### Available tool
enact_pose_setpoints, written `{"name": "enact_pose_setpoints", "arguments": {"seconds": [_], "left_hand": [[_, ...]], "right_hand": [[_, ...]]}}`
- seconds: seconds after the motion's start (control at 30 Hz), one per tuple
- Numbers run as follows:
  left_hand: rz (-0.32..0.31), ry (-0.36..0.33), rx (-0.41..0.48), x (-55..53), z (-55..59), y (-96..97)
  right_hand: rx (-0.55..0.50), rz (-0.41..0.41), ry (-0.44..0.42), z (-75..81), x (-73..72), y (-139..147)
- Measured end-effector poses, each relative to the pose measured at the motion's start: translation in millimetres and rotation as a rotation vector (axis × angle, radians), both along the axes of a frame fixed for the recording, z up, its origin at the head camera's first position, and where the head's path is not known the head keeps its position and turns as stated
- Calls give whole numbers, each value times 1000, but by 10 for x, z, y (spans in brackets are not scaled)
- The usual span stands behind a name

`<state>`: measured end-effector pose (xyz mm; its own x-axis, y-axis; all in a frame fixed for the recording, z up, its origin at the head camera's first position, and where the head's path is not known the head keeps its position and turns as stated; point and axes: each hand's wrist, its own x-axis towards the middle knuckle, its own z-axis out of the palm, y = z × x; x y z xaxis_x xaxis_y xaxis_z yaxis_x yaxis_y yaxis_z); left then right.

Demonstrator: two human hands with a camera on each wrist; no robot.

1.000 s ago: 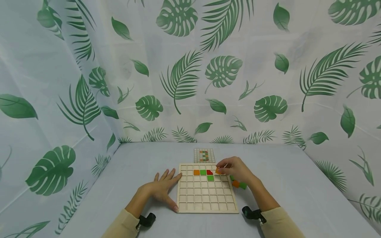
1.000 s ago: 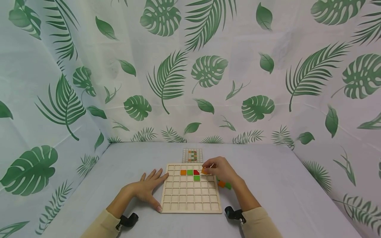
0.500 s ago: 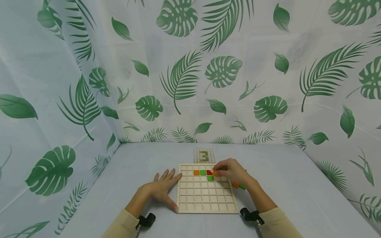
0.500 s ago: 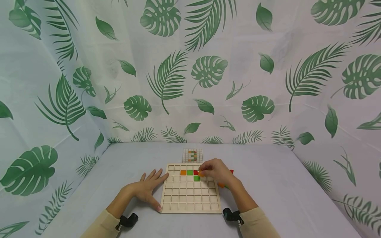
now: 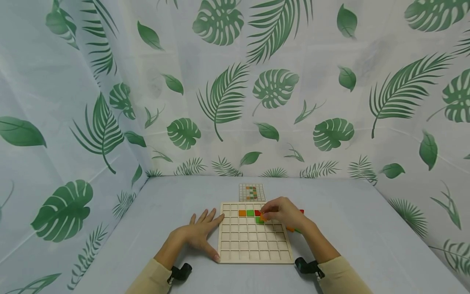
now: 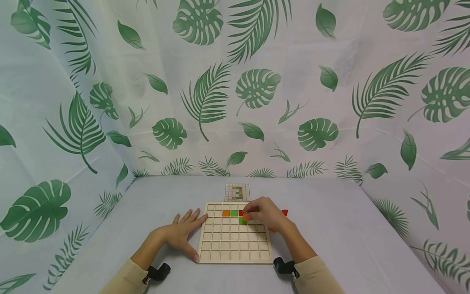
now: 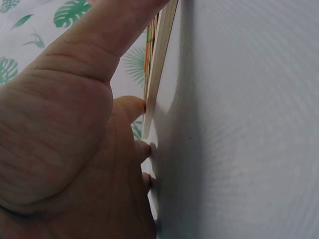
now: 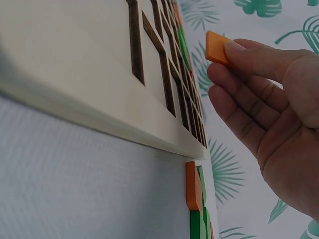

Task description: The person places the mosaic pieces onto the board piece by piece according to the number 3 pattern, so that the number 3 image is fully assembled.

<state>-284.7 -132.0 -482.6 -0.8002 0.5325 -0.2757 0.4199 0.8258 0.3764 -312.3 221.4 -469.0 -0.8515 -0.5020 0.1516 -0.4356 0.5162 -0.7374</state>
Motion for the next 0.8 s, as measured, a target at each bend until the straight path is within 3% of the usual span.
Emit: {"name": "enact_pose_setpoints", "arguments": {"seconds": [0.47, 0.8], "left_hand": [[1, -2, 13, 2, -2, -7], [3, -2, 6, 9, 11, 0]], "right_hand": [[75, 5, -50, -18, 9, -70], [69, 31, -46, -31, 9, -92]]}}
